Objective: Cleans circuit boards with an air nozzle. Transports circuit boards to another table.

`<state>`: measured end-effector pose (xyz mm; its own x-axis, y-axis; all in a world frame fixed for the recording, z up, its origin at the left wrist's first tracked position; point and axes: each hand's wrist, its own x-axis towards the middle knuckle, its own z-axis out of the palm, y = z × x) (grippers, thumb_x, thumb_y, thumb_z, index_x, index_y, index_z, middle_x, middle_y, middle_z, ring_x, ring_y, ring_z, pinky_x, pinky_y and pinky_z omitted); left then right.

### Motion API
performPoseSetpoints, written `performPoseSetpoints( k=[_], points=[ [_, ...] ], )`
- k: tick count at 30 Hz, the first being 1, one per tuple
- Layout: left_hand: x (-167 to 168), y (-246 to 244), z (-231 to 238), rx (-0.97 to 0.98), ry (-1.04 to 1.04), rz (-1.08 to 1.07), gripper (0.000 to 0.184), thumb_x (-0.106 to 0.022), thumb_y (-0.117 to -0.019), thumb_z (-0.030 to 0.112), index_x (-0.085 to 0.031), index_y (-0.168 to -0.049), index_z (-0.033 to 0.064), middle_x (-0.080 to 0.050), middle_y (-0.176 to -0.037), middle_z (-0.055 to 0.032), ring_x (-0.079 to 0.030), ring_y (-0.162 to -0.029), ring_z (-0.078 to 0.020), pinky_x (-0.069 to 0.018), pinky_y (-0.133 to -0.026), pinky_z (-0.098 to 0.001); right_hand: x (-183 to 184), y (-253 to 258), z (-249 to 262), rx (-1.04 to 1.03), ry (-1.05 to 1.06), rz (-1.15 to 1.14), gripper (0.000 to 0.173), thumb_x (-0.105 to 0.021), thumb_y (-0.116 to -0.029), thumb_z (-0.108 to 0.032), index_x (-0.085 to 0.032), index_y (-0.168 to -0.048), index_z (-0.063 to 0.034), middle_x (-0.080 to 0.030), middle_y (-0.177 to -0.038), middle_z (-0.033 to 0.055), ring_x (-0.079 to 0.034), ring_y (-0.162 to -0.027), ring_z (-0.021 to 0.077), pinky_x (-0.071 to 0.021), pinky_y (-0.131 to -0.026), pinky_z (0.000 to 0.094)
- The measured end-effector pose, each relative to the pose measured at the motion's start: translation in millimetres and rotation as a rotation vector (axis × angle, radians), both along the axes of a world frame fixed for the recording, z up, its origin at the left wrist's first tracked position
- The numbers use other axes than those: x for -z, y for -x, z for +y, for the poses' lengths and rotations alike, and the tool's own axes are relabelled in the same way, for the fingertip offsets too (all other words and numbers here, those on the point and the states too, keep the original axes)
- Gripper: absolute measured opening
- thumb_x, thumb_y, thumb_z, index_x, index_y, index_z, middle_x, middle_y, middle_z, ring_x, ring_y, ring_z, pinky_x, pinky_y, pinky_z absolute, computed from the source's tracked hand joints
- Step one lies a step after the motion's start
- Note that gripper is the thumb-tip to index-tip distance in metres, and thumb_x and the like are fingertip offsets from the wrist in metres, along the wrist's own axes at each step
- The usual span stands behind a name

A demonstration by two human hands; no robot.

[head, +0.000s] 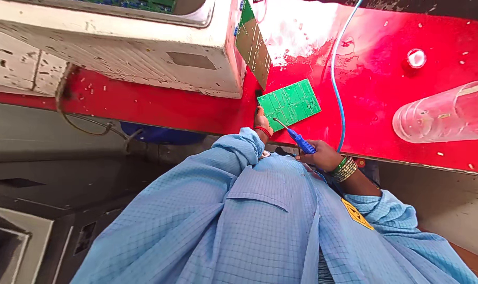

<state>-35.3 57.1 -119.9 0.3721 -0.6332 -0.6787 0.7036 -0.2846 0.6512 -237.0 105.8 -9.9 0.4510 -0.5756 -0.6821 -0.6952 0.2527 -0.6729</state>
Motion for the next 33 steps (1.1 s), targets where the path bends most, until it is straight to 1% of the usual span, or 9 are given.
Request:
performPoseSetpoints(
  k=[4,6,9,12,15,18,22,27,33],
  points=[
    [-4.6,2.1,3.8,0.020,-0.071,-0.091,0.058,-0.026,-0.1116,0.048,-0.027,-0.162,0.0182,-0.021,-0.169,-0.0089,-0.021,-0.155,-0.0249,-0.0233,-0.123,-0.0559,-1.7,-19.8,-10.7,-0.017,0.024,0.001,0.041,-0.073,-0.0913,-0.018,-0.063,-0.129,-0.0052,-0.066,-0.097,0.0086,-0.060,-0.081,0.0144,-0.0502,-0.076,0.0379],
    [-6.8,2.9,4.7,0.014,-0.102,-0.098,0.058,-0.026,-0.1114,0.049,-0.029,-0.161,0.0177,-0.024,-0.168,-0.0091,-0.024,-0.154,-0.0254,-0.0249,-0.122,-0.0565,-0.3,-25.7,-18.8,0.012,0.064,-0.006,0.041,-0.074,-0.0915,-0.017,-0.063,-0.128,-0.0029,-0.065,-0.094,0.0096,-0.059,-0.078,0.0153,-0.0496,-0.074,0.0381],
    [-8.2,2.8,5.9,0.022,-0.128,-0.089,0.061,-0.025,-0.1108,0.052,-0.030,-0.160,0.0173,-0.026,-0.167,-0.0093,-0.025,-0.154,-0.0254,-0.0250,-0.122,-0.0570,7.2,-20.6,-34.4,0.117,0.090,-0.016,0.044,-0.075,-0.0903,-0.016,-0.062,-0.130,-0.0015,-0.069,-0.099,0.0134,-0.064,-0.083,0.0192,-0.0528,-0.079,0.0418],
    [-6.3,2.3,4.7,0.026,-0.144,-0.101,0.061,-0.024,-0.1108,0.052,-0.030,-0.160,0.0164,-0.028,-0.166,-0.0109,-0.027,-0.153,-0.0264,-0.0269,-0.121,-0.0578,10.8,-15.5,-40.6,0.198,0.108,-0.026,0.041,-0.074,-0.0892,-0.013,-0.063,-0.127,-0.0005,-0.067,-0.094,0.0115,-0.062,-0.078,0.0172,-0.0516,-0.075,0.0388],
    [-5.4,2.3,4.4,0.033,-0.132,-0.121,0.060,-0.023,-0.1111,0.051,-0.028,-0.161,0.0177,-0.026,-0.167,-0.0099,-0.026,-0.154,-0.0264,-0.0256,-0.122,-0.0581,10.1,-19.3,-34.5,0.131,0.087,0.003,0.042,-0.075,-0.0893,-0.015,-0.064,-0.127,-0.0016,-0.068,-0.098,0.0131,-0.064,-0.084,0.0198,-0.0519,-0.079,0.0427],
    [-5.8,2.3,4.5,0.046,-0.131,-0.133,0.060,-0.022,-0.1111,0.051,-0.026,-0.162,0.0195,-0.024,-0.168,-0.0080,-0.023,-0.155,-0.0255,-0.0237,-0.123,-0.0576,12.4,-23.9,-29.3,0.067,0.067,0.025,0.041,-0.077,-0.0899,-0.019,-0.064,-0.126,-0.0040,-0.067,-0.096,0.0112,-0.062,-0.081,0.0187,-0.0507,-0.076,0.0425],
    [-6.3,2.5,4.1,0.044,-0.140,-0.141,0.060,-0.024,-0.1112,0.051,-0.027,-0.162,0.0197,-0.024,-0.169,-0.0078,-0.022,-0.155,-0.0248,-0.0229,-0.123,-0.0578,21.2,-15.5,-42.4,0.168,0.079,0.047,0.044,-0.076,-0.0905,-0.018,-0.063,-0.129,-0.0023,-0.069,-0.102,0.0153,-0.065,-0.086,0.0222,-0.0526,-0.081,0.0445],
    [-4.1,1.8,4.0,0.043,-0.146,-0.137,0.060,-0.024,-0.1110,0.051,-0.027,-0.162,0.0189,-0.023,-0.169,-0.0087,-0.023,-0.155,-0.0249,-0.0234,-0.123,-0.0573,31.6,-4.1,-63.5,0.329,0.077,0.059,0.040,-0.075,-0.0917,-0.019,-0.063,-0.126,-0.0015,-0.065,-0.094,0.0125,-0.057,-0.073,0.0185,-0.0489,-0.070,0.0404],
    [-6.5,3.0,4.2,0.038,-0.137,-0.136,0.059,-0.024,-0.1114,0.050,-0.026,-0.162,0.0180,-0.023,-0.169,-0.0082,-0.022,-0.155,-0.0248,-0.0231,-0.123,-0.0558,21.5,-22.7,-63.8,0.270,0.089,0.040,0.039,-0.077,-0.0899,-0.018,-0.065,-0.124,-0.0021,-0.067,-0.101,0.0145,-0.063,-0.085,0.0227,-0.0513,-0.079,0.0450]
  ],
)
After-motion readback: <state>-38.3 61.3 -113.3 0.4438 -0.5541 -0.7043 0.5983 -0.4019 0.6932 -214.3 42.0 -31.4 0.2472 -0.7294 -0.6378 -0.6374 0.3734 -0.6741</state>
